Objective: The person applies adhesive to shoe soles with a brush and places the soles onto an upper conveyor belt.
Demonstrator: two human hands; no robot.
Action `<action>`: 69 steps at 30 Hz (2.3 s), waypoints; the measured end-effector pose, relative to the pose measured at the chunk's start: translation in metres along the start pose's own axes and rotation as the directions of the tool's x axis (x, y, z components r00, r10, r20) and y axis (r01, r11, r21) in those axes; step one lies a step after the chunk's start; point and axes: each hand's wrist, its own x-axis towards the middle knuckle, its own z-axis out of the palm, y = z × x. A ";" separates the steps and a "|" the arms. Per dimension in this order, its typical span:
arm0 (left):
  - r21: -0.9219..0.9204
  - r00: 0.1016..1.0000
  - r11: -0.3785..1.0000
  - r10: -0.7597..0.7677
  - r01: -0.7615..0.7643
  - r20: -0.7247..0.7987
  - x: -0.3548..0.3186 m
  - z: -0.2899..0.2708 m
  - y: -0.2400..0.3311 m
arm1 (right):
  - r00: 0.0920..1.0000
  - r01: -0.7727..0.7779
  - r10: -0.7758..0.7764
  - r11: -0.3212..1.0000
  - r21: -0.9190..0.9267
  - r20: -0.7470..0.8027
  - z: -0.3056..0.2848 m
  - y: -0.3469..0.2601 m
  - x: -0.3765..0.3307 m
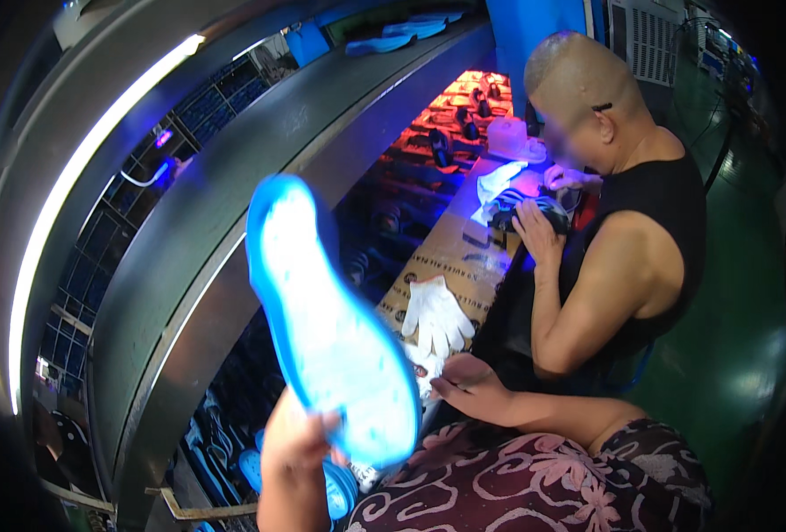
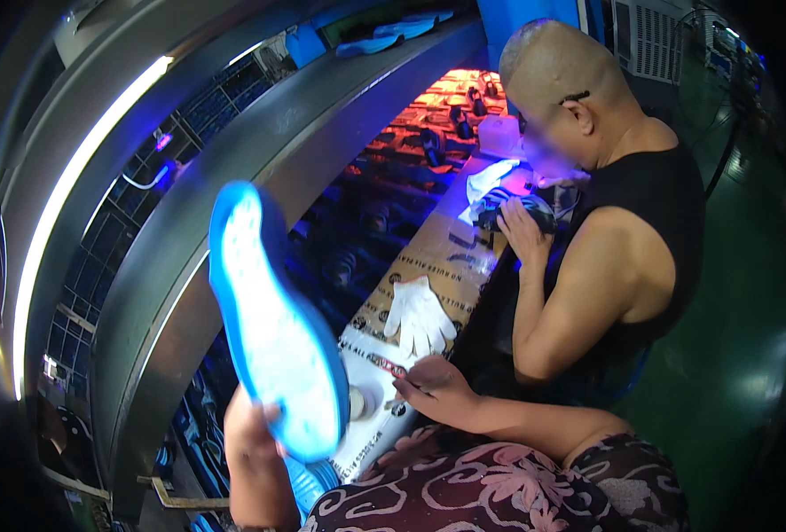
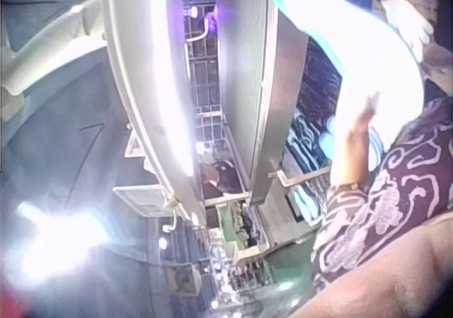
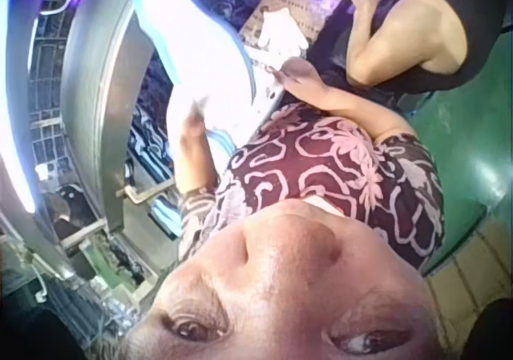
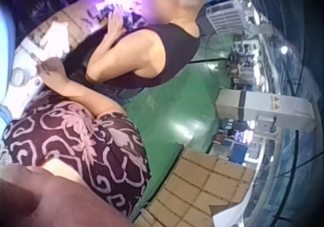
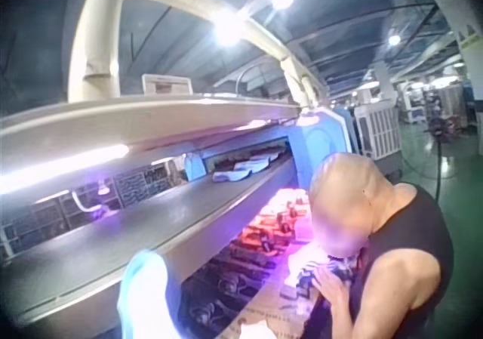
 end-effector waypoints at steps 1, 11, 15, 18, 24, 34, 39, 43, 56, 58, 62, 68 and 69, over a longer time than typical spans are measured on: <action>0.039 0.998 0.998 -0.041 0.040 0.042 0.040 0.005 0.020 | 0.998 0.017 -0.013 0.997 0.075 -0.054 0.000 0.007 -0.002; -0.305 0.960 0.925 0.265 -0.227 0.089 0.246 0.102 0.078 | 0.981 -0.180 0.189 0.966 0.183 -0.033 -0.021 0.047 -0.009; -0.032 0.949 0.952 0.305 -0.303 0.079 0.193 0.033 0.013 | 0.980 -0.185 0.196 0.963 0.197 -0.037 -0.024 0.053 -0.014; 0.316 0.932 0.927 0.283 -0.205 -0.225 0.117 -0.033 -0.021 | 0.979 -0.191 0.202 0.952 0.241 -0.022 -0.019 0.049 -0.013; 0.259 0.775 0.966 0.153 0.014 -0.613 -0.049 -0.116 -0.069 | 0.965 -0.263 0.252 0.926 0.272 0.074 -0.001 0.039 -0.015; 0.712 0.642 -0.098 0.532 0.695 -0.553 -0.194 -0.200 -0.175 | 0.912 -0.407 0.346 0.822 0.398 0.218 0.034 0.016 -0.018; 0.516 0.480 0.009 0.351 0.857 -0.804 -0.203 -0.187 -0.194 | 0.855 -0.512 0.419 0.777 0.366 0.306 0.048 0.012 -0.020; 0.589 0.531 0.015 0.413 0.808 -0.740 -0.212 -0.192 -0.193 | 0.852 -0.511 0.416 0.789 0.340 0.317 0.056 0.003 -0.021; -0.395 0.601 0.870 -0.151 -0.296 -0.785 -0.194 -0.138 -0.182 | 0.842 -0.533 0.455 0.783 0.319 0.291 0.073 0.003 -0.015; -0.152 0.748 0.971 0.040 -0.187 -0.662 -0.178 -0.119 -0.171 | 0.852 -0.519 0.437 0.774 0.363 0.286 0.070 -0.005 -0.004; 0.242 0.666 0.962 0.264 -0.127 -0.698 -0.141 -0.100 -0.166 | 0.886 -0.442 0.323 0.804 0.398 0.331 0.076 -0.033 0.013; 0.528 0.576 0.845 0.472 -0.082 -0.667 -0.124 -0.085 -0.163 | 0.920 0.104 -0.207 0.948 0.302 0.333 0.090 -0.065 0.022; 0.567 0.582 0.818 0.510 -0.100 -0.633 -0.123 -0.085 -0.163 | 0.911 0.162 -0.254 0.945 0.285 0.326 0.093 -0.066 0.020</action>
